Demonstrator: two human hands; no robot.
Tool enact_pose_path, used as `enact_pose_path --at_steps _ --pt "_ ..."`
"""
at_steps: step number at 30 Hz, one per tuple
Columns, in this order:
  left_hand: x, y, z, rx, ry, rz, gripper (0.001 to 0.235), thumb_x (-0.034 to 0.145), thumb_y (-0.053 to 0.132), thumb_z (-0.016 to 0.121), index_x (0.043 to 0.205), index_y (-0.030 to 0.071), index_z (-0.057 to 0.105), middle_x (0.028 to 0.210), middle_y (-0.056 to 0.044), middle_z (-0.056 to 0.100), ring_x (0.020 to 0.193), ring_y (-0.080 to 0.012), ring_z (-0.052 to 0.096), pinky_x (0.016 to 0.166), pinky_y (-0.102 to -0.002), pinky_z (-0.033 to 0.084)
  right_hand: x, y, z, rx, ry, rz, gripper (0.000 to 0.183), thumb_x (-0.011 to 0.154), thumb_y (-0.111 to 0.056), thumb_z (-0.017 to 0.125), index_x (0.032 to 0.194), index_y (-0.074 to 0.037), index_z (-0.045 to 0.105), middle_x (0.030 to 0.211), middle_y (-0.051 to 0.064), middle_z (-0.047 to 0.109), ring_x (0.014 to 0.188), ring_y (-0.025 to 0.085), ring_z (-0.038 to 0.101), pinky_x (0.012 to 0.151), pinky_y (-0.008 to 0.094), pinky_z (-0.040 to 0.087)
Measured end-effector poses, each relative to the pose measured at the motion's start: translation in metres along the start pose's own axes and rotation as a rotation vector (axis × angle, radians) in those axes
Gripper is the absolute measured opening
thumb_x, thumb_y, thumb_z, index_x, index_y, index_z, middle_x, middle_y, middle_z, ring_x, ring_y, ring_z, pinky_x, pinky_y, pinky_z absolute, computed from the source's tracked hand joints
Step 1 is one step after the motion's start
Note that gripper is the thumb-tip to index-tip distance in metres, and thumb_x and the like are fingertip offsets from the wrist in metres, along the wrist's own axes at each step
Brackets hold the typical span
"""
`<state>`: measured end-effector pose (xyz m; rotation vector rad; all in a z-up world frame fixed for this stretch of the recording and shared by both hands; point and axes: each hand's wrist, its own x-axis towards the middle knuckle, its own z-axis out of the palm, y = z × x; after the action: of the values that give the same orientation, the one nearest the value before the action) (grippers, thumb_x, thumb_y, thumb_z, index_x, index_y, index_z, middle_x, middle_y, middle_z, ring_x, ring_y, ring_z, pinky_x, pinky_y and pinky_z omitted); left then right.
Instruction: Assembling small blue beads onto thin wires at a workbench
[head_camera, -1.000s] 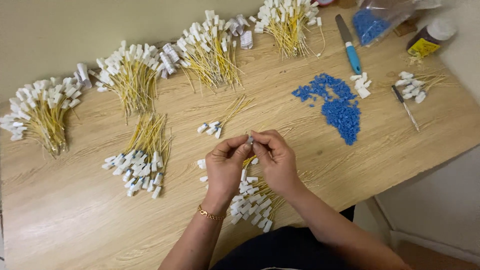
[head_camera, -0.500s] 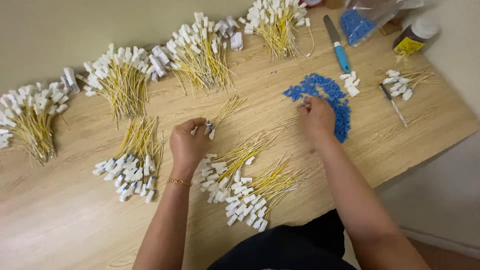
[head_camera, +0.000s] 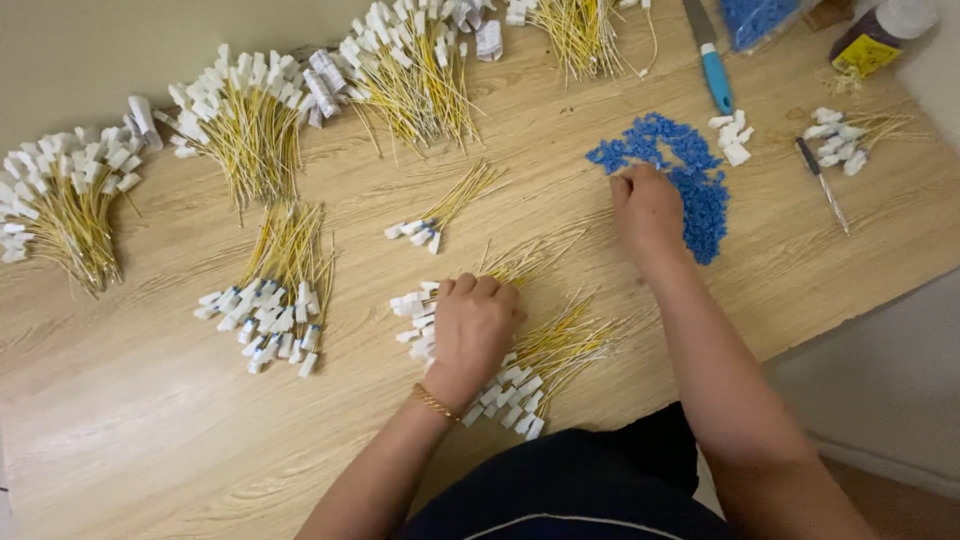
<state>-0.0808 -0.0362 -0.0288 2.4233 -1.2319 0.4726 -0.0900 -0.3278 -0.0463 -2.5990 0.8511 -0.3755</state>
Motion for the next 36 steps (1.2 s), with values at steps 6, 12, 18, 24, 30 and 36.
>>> enact_pose_path --at_steps 6,12,18,24,30,36 --pt "0.003 0.014 0.011 0.164 -0.023 -0.019 0.006 0.070 0.020 0.064 0.071 0.015 0.067 0.065 -0.006 0.059 0.066 -0.0259 0.057 0.060 -0.038 0.039 -0.071 -0.101 -0.080 0.738 -0.185 0.104 0.011 0.092 -0.014 0.060 0.089 -0.004 0.064 0.065 0.013 0.067 0.058 0.021 0.068 0.055 0.031 0.056" --pt "0.006 0.020 -0.001 0.075 -0.145 -0.120 0.009 0.077 0.024 0.065 0.076 0.016 0.066 0.068 -0.005 0.065 0.068 -0.0257 0.064 0.060 -0.038 0.044 -0.097 -0.088 -0.052 1.256 -0.326 0.186 0.015 0.096 -0.012 0.056 0.097 0.003 0.059 0.070 0.009 0.056 0.060 0.015 0.060 0.053 0.024 0.054" --pt "0.038 0.018 -0.076 -0.766 -0.196 -0.571 0.021 0.086 0.021 0.067 0.106 0.015 0.068 0.078 -0.012 0.073 0.073 -0.0299 0.072 0.060 -0.039 0.052 -0.119 -0.112 -0.063 1.480 -0.336 0.173 0.016 0.097 -0.018 0.058 0.099 -0.002 0.060 0.073 0.008 0.059 0.063 0.015 0.060 0.053 0.023 0.052" --pt "0.040 0.011 -0.058 -1.461 0.120 -0.850 0.031 0.081 0.006 0.076 0.111 0.002 0.070 0.076 -0.011 0.070 0.074 -0.0155 0.068 0.068 -0.024 0.056 -0.116 -0.114 -0.043 1.557 -0.355 0.252 0.018 0.095 -0.017 0.062 0.103 -0.001 0.061 0.081 0.009 0.062 0.067 0.015 0.064 0.057 0.025 0.056" --pt "0.037 0.018 -0.055 -1.498 0.200 -0.842 0.029 0.083 0.004 0.074 0.112 0.002 0.071 0.087 -0.013 0.073 0.078 -0.0153 0.068 0.074 -0.029 0.060 -0.122 -0.141 -0.061 1.482 -0.210 0.179 0.015 0.094 -0.010 0.062 0.104 0.001 0.063 0.082 0.011 0.064 0.068 0.016 0.066 0.059 0.025 0.058" --pt "0.034 0.022 -0.049 -1.445 0.227 -0.772 0.033 0.083 0.003 0.074 0.115 0.002 0.069 0.089 -0.011 0.072 0.081 -0.0140 0.066 0.077 -0.029 0.057 -0.121 -0.138 -0.061 1.232 -0.128 0.031 0.016 0.095 -0.012 0.063 0.101 0.002 0.064 0.076 0.011 0.062 0.068 0.014 0.062 0.059 0.023 0.052"
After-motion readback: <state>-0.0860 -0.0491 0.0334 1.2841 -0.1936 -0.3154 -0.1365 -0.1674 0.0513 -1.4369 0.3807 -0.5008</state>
